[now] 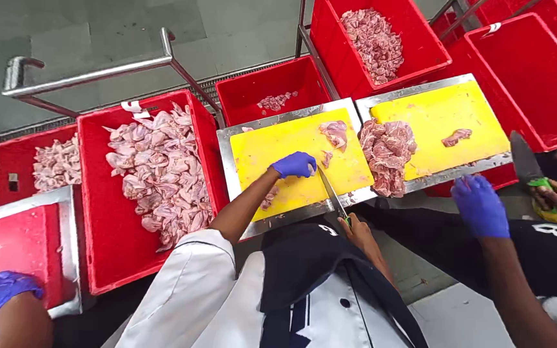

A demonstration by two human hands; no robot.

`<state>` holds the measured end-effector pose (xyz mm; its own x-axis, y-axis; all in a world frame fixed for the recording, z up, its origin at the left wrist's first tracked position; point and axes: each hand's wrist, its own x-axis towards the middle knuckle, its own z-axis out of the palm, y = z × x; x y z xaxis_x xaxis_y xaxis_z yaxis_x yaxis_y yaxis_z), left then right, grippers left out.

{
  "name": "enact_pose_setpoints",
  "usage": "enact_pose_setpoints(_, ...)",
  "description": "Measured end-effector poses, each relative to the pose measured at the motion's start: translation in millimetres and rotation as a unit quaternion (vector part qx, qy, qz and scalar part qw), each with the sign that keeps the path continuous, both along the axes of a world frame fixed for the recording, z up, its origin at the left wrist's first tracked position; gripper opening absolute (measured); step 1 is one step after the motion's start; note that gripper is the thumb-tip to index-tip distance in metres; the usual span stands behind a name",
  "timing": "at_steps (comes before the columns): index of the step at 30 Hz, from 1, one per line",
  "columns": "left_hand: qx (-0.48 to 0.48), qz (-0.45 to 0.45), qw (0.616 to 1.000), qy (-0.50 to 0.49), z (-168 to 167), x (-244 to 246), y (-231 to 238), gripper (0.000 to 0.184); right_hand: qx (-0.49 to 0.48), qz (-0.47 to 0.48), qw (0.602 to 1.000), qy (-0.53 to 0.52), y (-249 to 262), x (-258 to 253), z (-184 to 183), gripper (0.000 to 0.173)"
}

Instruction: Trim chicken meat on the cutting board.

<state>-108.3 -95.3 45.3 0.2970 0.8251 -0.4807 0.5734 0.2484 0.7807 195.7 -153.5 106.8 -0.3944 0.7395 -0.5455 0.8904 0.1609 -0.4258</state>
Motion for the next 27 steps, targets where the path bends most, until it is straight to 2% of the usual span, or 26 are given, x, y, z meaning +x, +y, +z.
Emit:
enact_pose_setpoints(1, -0.017, 0.047, 0.997, -0.060, 5, -16, 3, 0.031, 0.010, 0.000, 1.000, 0.022, -1, 17, -45, 0.048)
enact_pose_setpoints(2, -0.014, 0.134, 0.984, -0.120, 7, -30, 6, 0.036, -0.030, 0.004, 1.000, 0.009, 5, 24, -65, 0.051)
enact_pose_setpoints(3, 0.010, 0.258, 0.951, -0.173, 4, -43, 11, 0.042, -0.066, 0.009, 0.998, -0.009, 12, 26, -70, 0.052)
enact_pose_setpoints(4, 0.047, 0.398, 0.891, -0.213, 0, -53, 18, 0.050, -0.081, 0.012, 0.996, -0.018, 18, 24, -70, 0.053)
enact_pose_setpoints(5, 0.093, 0.524, 0.815, -0.230, -8, -59, 28, 0.055, -0.082, 0.014, 0.996, -0.021, 22, 22, -69, 0.053)
enact_pose_setpoints(6, 0.132, 0.599, 0.758, -0.222, -17, -62, 40, 0.055, -0.076, 0.013, 0.997, -0.019, 26, 21, -67, 0.054)
enact_pose_setpoints(7, 0.152, 0.615, 0.747, -0.201, -24, -60, 50, 0.055, -0.071, 0.007, 0.997, -0.019, 30, 22, -65, 0.055)
enact_pose_setpoints(8, 0.154, 0.581, 0.782, -0.163, -28, -51, 58, 0.052, -0.069, -0.006, 0.997, -0.016, 34, 23, -62, 0.055)
enact_pose_setpoints(10, 0.145, 0.435, 0.886, -0.069, -31, -22, 73, 0.043, -0.071, -0.047, 0.996, -0.010, 40, 32, -59, 0.055)
enact_pose_setpoints(12, 0.155, 0.313, 0.936, 0.048, -33, 6, 98, 0.045, -0.069, -0.093, 0.993, -0.003, 41, 45, -57, 0.054)
enact_pose_setpoints(16, 0.116, 0.177, 0.945, 0.248, -28, 41, 145, 0.037, -0.056, -0.148, 0.987, -0.008, 43, 69, -55, 0.051)
enact_pose_setpoints(19, 0.054, 0.126, 0.952, 0.273, -15, 53, 151, 0.035, -0.035, -0.163, 0.986, 0.014, 41, 76, -54, 0.050)
enact_pose_setpoints(21, 0.042, 0.146, 0.969, 0.194, -14, 49, 145, 0.036, -0.018, -0.167, 0.985, 0.034, 39, 73, -55, 0.049)
enact_pose_setpoints(23, 0.049, 0.254, 0.963, 0.082, -13, 42, 126, 0.035, 0.001, -0.159, 0.985, 0.061, 40, 66, -58, 0.048)
enact_pose_setpoints(25, 0.055, 0.380, 0.923, 0.030, -14, 37, 92, 0.035, 0.010, -0.140, 0.987, 0.076, 42, 57, -60, 0.048)
enact_pose_setpoints(27, 0.047, 0.464, 0.883, 0.053, -21, 34, 51, 0.042, 0.008, -0.111, 0.991, 0.076, 46, 43, -60, 0.050)
